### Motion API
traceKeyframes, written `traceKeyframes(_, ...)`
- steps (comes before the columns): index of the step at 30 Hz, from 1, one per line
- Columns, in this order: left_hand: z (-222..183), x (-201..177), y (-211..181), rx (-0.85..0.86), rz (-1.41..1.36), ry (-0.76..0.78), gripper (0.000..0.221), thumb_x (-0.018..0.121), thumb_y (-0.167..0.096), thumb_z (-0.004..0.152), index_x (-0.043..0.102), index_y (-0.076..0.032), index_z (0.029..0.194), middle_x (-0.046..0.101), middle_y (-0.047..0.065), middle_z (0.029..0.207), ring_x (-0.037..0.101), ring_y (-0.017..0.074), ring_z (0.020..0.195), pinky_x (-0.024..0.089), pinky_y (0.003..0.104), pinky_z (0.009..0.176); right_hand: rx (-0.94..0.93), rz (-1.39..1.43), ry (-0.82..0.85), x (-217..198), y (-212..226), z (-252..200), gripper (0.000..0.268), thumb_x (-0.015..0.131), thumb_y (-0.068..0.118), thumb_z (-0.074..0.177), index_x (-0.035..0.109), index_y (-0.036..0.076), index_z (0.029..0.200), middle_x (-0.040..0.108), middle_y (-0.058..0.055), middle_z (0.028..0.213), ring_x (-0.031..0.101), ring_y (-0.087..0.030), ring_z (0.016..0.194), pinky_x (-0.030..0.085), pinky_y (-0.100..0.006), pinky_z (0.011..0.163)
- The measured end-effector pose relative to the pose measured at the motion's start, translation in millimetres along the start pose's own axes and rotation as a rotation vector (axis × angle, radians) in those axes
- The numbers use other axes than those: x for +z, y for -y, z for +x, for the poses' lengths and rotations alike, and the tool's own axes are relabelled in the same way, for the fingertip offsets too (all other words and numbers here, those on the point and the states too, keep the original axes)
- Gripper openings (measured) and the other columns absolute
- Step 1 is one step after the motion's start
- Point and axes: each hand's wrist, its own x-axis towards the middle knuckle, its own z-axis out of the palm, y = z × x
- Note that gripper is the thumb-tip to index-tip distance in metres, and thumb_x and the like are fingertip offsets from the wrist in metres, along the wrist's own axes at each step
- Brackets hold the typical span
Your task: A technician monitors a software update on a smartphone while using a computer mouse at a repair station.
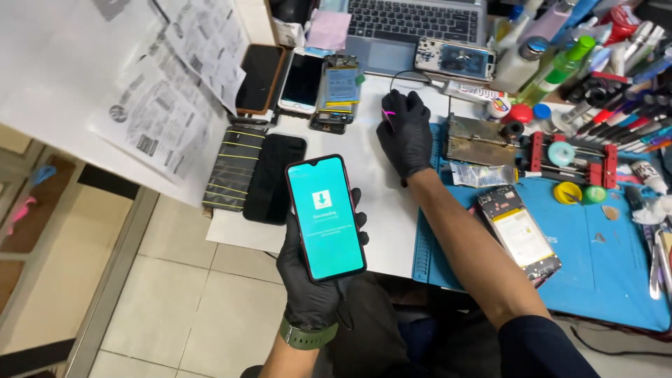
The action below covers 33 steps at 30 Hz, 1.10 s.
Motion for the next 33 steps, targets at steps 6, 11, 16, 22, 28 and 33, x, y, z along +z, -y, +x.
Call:
traceKeyframes(6, 23.0, -19.0, -3.0, -0.127, -0.070, -0.017, 0.078, 0.059, -0.052, 0.104, 0.052, -0.004, 0.165, 0.063, 0.029, 0.154, 0.076, 0.0431, 0.110, 0.067, 0.051, 0.084, -0.019, -0.005, -0.006, 16.3, -17.5, -3.6, 0.066, 0.074, 0.005, 0.092, 0.057, 0.012, 0.155, 0.048, -0.034, 0.152, 0.052, -0.062, 0.133, 0.059, -0.070, 0.090)
traceKeyframes(11, 43.4, -29.3, -6.4, -0.085, 0.041, -0.089, 0.081, 0.057, -0.056, 0.102, 0.054, -0.003, 0.164, 0.068, 0.028, 0.148, 0.077, 0.0397, 0.103, 0.066, 0.048, 0.078, -0.083, 0.011, -0.031, 19.3, -22.4, -3.2, 0.061, 0.071, 0.000, 0.101, 0.053, 0.011, 0.158, 0.049, -0.029, 0.157, 0.045, -0.060, 0.147, 0.057, -0.068, 0.104)
traceKeyframes(16, 54.8, -43.8, -6.8, -0.105, 0.041, -0.138, 0.078, 0.058, -0.055, 0.102, 0.057, -0.004, 0.161, 0.071, 0.025, 0.145, 0.078, 0.0391, 0.104, 0.067, 0.046, 0.077, -0.093, 0.056, -0.039, 20.0, -19.2, -1.2, 0.061, 0.071, 0.000, 0.103, 0.052, 0.010, 0.160, 0.049, -0.030, 0.156, 0.044, -0.058, 0.148, 0.051, -0.069, 0.114)
traceKeyframes(22, 62.4, -58.6, -5.2, -0.205, -0.032, -0.122, 0.084, 0.057, -0.058, 0.101, 0.053, -0.003, 0.164, 0.066, 0.028, 0.150, 0.074, 0.0421, 0.109, 0.065, 0.050, 0.084, -0.061, -0.012, -0.034, 21.9, -17.2, 0.4, 0.063, 0.072, 0.000, 0.097, 0.056, 0.012, 0.156, 0.051, -0.028, 0.153, 0.046, -0.056, 0.145, 0.055, -0.068, 0.105)
traceKeyframes(28, 65.0, -60.0, -3.6, -0.203, -0.094, -0.067, 0.083, 0.059, -0.054, 0.102, 0.048, -0.003, 0.167, 0.062, 0.029, 0.154, 0.074, 0.0442, 0.110, 0.067, 0.051, 0.085, 0.000, -0.049, 0.008, 22.0, -15.5, 2.9, 0.064, 0.071, 0.005, 0.095, 0.057, 0.014, 0.157, 0.052, -0.028, 0.154, 0.048, -0.055, 0.145, 0.059, -0.067, 0.098)
traceKeyframes(33, 63.8, -60.8, -1.8, -0.197, -0.064, -0.035, 0.083, 0.058, -0.054, 0.103, 0.047, -0.003, 0.167, 0.060, 0.031, 0.156, 0.074, 0.0443, 0.113, 0.066, 0.051, 0.087, -0.015, -0.060, 0.004, 24.1, -20.9, 1.0, 0.065, 0.071, 0.008, 0.095, 0.056, 0.014, 0.158, 0.051, -0.027, 0.155, 0.047, -0.055, 0.146, 0.059, -0.066, 0.100)
